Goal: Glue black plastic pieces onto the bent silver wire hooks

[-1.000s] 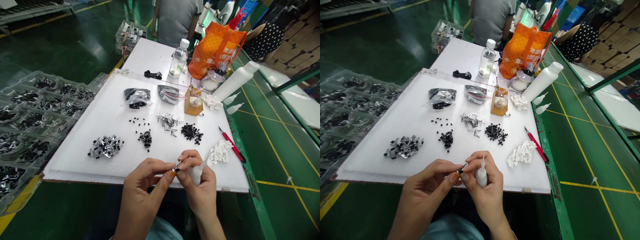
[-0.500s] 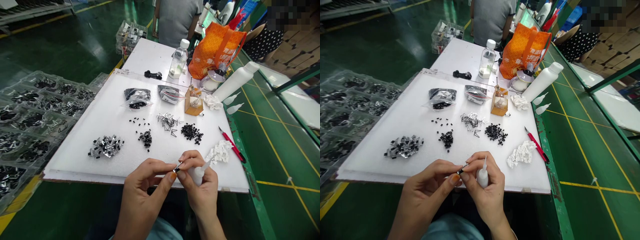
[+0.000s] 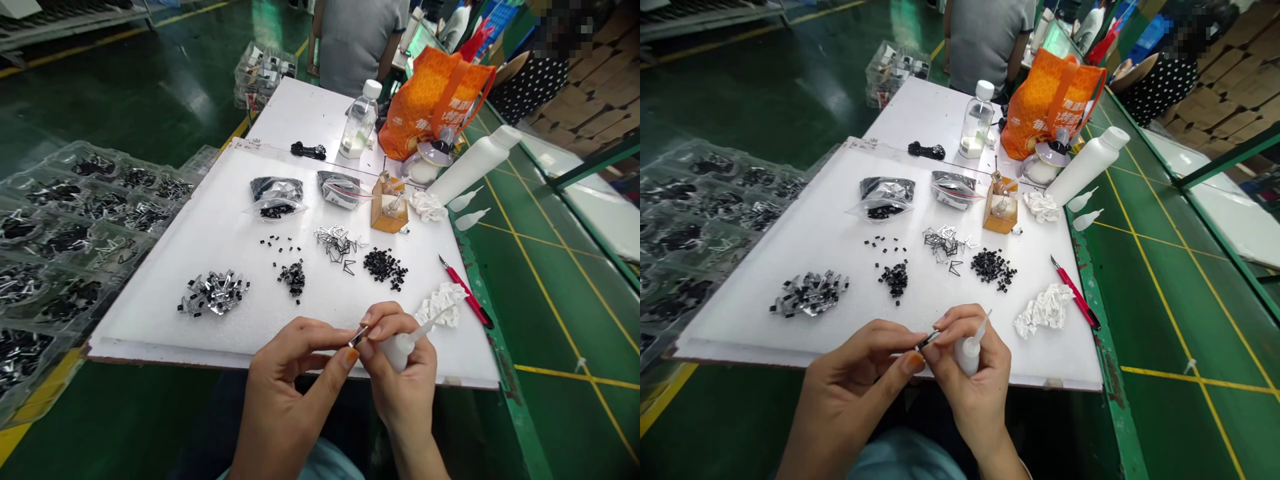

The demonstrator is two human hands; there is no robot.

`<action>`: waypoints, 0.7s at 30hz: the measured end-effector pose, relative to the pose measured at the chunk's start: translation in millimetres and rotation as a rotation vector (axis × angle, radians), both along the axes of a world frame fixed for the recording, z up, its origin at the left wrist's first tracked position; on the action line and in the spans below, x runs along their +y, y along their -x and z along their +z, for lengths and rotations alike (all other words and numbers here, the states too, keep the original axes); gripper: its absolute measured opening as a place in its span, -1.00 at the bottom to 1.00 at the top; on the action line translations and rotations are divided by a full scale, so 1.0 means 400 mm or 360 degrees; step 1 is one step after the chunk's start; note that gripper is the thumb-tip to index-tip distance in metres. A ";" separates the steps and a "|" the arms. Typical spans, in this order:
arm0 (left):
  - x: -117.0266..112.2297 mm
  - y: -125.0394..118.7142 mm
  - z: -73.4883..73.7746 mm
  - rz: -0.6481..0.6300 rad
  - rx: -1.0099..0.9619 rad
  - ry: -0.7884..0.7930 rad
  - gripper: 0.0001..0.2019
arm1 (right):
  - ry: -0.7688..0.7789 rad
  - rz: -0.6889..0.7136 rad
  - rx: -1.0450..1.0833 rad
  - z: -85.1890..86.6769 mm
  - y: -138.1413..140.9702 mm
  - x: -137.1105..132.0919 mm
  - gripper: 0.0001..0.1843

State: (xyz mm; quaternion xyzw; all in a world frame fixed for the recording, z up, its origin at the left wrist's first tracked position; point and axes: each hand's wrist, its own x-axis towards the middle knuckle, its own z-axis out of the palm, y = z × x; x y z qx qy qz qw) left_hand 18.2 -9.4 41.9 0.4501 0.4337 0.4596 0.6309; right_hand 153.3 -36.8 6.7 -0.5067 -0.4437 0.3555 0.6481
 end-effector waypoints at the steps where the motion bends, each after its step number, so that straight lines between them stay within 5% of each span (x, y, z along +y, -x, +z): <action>1: -0.001 0.000 -0.003 0.0000 -0.0014 0.0027 -0.83 | 0.0006 -0.0010 0.0011 -0.002 0.001 0.001 -0.81; 6: 0.004 -0.002 -0.019 0.0014 -0.0187 0.0358 -0.98 | 0.0148 -0.0078 0.0075 -0.013 -0.002 0.004 -0.77; 9: 0.018 0.007 -0.023 0.0024 -0.0275 0.0609 -0.86 | 0.0234 -0.0221 0.0086 -0.010 -0.035 0.035 -0.74; 13: 0.031 0.023 -0.015 0.0172 -0.0213 0.0730 -0.76 | 0.0259 -0.0431 -0.0089 0.011 -0.135 0.137 -0.58; 21: 0.038 0.062 -0.014 0.0463 0.0016 0.0645 -0.65 | 0.0259 -0.0448 -0.0762 0.040 -0.292 0.384 -0.51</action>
